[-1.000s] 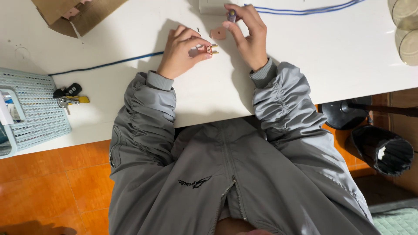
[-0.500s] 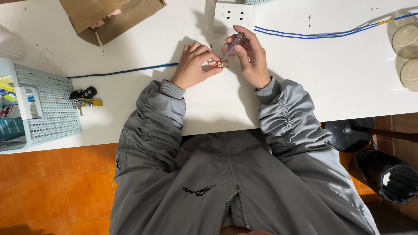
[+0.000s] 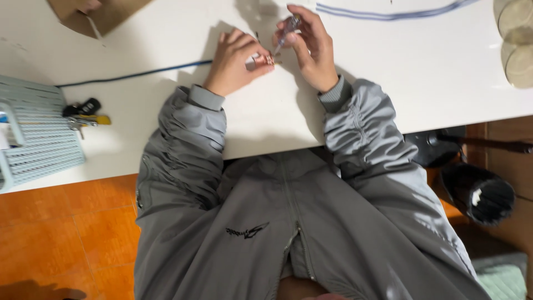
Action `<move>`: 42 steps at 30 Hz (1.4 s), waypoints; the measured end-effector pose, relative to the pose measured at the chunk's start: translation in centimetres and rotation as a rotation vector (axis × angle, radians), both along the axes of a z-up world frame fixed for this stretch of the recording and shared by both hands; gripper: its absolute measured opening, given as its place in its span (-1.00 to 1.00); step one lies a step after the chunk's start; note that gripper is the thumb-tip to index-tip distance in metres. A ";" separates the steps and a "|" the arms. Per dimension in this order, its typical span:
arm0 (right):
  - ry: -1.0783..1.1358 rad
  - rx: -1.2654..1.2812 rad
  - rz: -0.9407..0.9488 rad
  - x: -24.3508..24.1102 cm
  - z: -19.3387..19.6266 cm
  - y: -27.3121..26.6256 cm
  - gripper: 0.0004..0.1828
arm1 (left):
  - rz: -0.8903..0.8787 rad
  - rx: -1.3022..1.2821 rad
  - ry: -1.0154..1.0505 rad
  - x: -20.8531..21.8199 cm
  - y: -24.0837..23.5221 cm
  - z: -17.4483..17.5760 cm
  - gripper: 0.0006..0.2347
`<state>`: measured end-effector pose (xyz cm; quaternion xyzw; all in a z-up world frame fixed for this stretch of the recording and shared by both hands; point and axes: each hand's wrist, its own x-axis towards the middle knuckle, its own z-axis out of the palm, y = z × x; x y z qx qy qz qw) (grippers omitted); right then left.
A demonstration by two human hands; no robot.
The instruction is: Assembling an electrical plug by connecting wires and tightening screws with a screwdriver
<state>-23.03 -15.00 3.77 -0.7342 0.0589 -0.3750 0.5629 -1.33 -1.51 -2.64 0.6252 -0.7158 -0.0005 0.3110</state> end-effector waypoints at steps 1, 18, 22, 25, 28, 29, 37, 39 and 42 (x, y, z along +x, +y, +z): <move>-0.033 -0.001 0.024 0.2 0.0 -0.1 -0.63 | 0.000 -0.011 -0.016 0.1 0.0 0.2 -0.69; -0.058 0.014 0.105 0.3 -1.7 -0.5 -0.68 | -0.002 -0.016 -0.021 0.1 0.3 0.9 -0.67; -0.057 0.026 0.118 0.1 -1.5 -0.4 -0.66 | 0.003 -0.020 -0.015 0.0 0.4 0.7 -0.66; -0.035 0.018 0.122 0.1 -1.0 -0.2 -0.67 | 0.000 -0.026 -0.019 0.0 0.4 0.7 -0.69; -0.027 -0.021 0.088 0.1 -0.4 0.1 -0.66 | 0.004 -0.012 -0.024 0.0 0.4 0.8 -0.67; -0.026 -0.023 0.092 0.1 -0.3 0.2 -0.66 | 0.008 -0.013 -0.023 0.0 0.3 0.7 -0.67; -0.015 -0.069 0.046 0.2 0.1 0.5 -0.66 | 0.008 -0.010 -0.028 0.1 0.3 0.5 -0.67; -0.021 -0.061 0.052 0.1 -0.1 0.4 -0.66 | 0.009 -0.012 -0.030 0.1 0.3 0.4 -0.67; -0.047 -0.040 0.063 0.2 -0.2 0.4 -0.65 | 0.006 -0.015 -0.035 0.1 0.3 0.4 -0.67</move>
